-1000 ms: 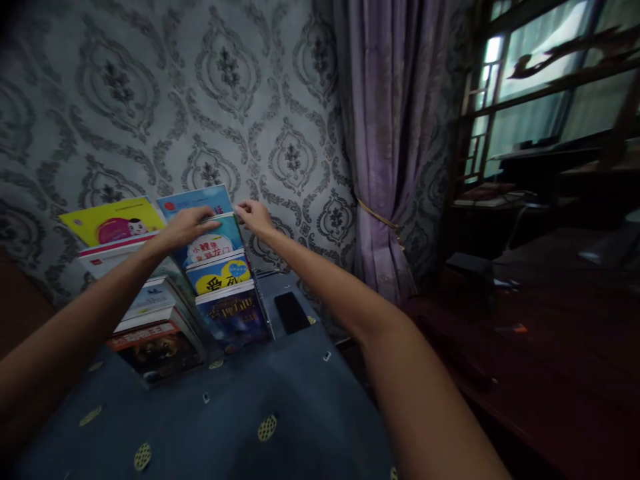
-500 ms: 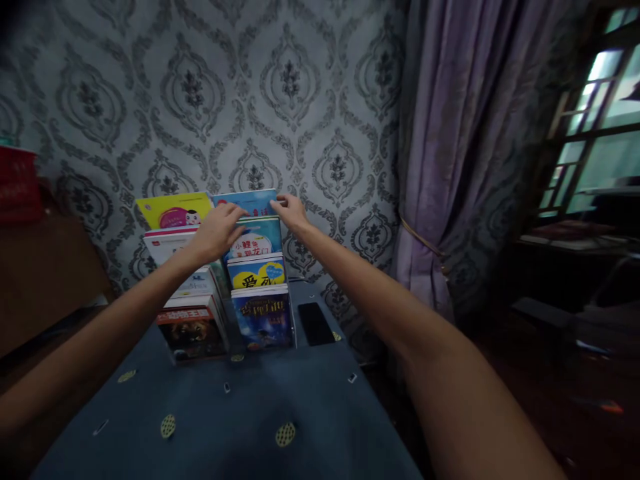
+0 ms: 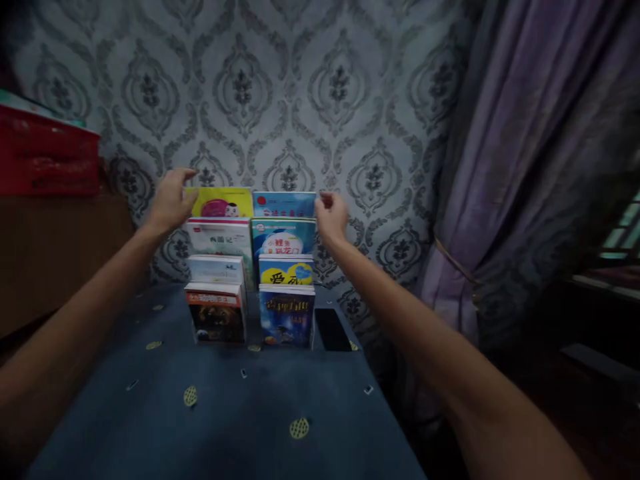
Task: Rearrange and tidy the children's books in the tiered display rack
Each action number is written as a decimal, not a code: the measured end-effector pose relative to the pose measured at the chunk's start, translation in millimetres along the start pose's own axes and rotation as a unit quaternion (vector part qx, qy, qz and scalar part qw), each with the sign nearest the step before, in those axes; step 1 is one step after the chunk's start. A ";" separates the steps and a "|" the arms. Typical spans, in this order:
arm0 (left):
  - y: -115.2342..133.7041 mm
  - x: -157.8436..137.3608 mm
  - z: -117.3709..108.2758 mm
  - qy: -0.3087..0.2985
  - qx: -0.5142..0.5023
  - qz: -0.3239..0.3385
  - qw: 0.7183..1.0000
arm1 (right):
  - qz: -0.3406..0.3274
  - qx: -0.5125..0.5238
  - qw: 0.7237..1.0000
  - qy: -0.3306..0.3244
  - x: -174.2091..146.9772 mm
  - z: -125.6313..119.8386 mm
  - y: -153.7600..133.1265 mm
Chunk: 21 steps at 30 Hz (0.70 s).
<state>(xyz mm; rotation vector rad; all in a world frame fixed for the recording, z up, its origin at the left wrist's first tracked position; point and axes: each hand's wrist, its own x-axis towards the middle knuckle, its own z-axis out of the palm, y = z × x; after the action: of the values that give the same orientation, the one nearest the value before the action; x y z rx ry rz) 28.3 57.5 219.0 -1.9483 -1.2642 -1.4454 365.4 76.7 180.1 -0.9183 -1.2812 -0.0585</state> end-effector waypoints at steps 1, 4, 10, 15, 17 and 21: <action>-0.4 -19.2 -8.1 0.006 -0.022 -0.012 1.000 | -0.013 0.001 1.000 -0.002 -15.9 -2.2 -12.3; -0.2 -99.7 -32.7 -0.011 -0.068 -0.037 0.997 | -0.099 0.014 0.992 -0.073 -87.4 -7.0 -40.1; -20.6 -287.7 -92.9 -0.103 -0.019 -0.159 0.982 | -0.234 0.122 0.858 -0.441 -272.3 -12.2 -38.6; -53.0 -399.5 -180.0 -0.075 0.094 -0.338 0.934 | -0.162 0.142 0.801 -0.559 -370.8 -5.8 -39.5; -65.0 -427.8 -214.9 -0.055 0.144 -0.386 0.910 | -0.148 0.148 0.801 -0.561 -389.4 -2.0 -43.7; -81.8 -462.4 -265.4 -0.045 0.205 -0.444 0.871 | -0.153 0.159 0.799 -0.559 -410.2 2.2 -49.4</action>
<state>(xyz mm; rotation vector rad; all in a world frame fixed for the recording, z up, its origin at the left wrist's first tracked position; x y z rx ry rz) -208.8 -295.4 -113.0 -1.1701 -2.4676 -1.2539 201.2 -134.5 -134.7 -0.3826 -2.4444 0.5141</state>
